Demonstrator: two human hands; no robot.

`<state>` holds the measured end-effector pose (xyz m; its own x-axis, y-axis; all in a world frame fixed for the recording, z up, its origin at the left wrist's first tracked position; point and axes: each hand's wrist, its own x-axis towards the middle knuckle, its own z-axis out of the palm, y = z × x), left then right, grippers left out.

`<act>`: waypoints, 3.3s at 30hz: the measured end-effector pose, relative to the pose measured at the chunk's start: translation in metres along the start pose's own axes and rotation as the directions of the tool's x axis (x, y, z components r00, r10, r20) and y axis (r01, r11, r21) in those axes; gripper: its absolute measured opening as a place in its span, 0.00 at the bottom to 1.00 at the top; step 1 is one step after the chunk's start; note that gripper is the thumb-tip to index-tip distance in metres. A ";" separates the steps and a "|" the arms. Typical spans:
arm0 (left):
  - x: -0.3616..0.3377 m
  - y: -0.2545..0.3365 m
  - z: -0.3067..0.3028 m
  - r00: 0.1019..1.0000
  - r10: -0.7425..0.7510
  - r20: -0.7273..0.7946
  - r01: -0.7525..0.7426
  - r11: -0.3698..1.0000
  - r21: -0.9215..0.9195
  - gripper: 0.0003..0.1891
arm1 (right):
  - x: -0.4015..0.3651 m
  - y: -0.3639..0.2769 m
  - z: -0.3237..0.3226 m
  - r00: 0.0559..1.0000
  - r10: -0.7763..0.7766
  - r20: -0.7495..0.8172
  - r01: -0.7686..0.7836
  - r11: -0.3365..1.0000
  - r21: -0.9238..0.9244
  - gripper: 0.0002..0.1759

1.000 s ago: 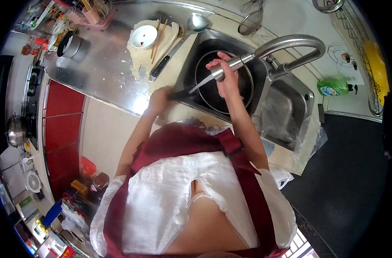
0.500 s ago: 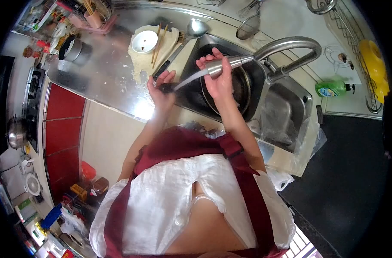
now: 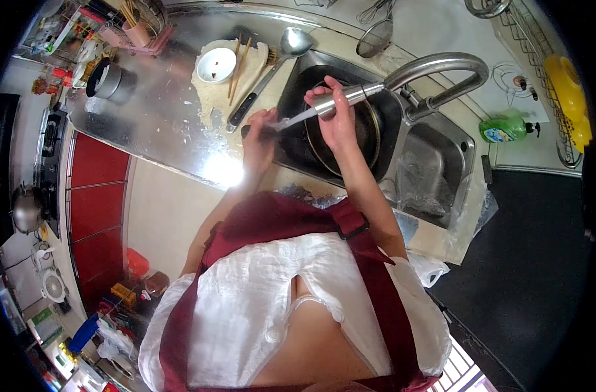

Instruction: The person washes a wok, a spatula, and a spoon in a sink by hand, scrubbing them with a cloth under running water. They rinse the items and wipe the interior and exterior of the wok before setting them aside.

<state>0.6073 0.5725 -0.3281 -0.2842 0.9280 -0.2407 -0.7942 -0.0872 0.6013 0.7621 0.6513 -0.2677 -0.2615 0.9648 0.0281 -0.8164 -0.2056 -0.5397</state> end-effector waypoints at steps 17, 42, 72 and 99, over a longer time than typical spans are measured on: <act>0.005 -0.002 -0.012 0.986 -0.098 -0.135 0.129 0.961 0.244 0.03 | 0.002 -0.046 -0.063 0.997 -0.055 -0.048 0.007 0.725 -0.689 0.24; 0.006 -0.008 0.002 0.979 0.101 -0.176 0.019 0.820 0.572 0.02 | -0.026 0.035 -0.325 0.789 0.081 -0.609 -0.471 -0.557 -0.684 0.28; 0.013 0.013 0.007 0.968 0.090 -0.234 0.075 0.786 0.613 0.02 | -0.033 -0.021 -0.274 0.714 0.606 -0.351 0.245 -0.686 -0.685 0.21; 0.012 0.011 0.045 0.973 0.115 0.201 -0.200 0.854 0.480 0.02 | -0.072 0.014 -0.251 0.735 0.672 -0.091 0.033 -0.170 -0.985 0.15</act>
<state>0.6195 0.5987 -0.2897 -0.2599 0.9656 -0.0125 -0.3637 -0.0859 0.9275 0.8990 0.6203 -0.4880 -0.6938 0.5860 -0.4185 0.6372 0.2289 -0.7359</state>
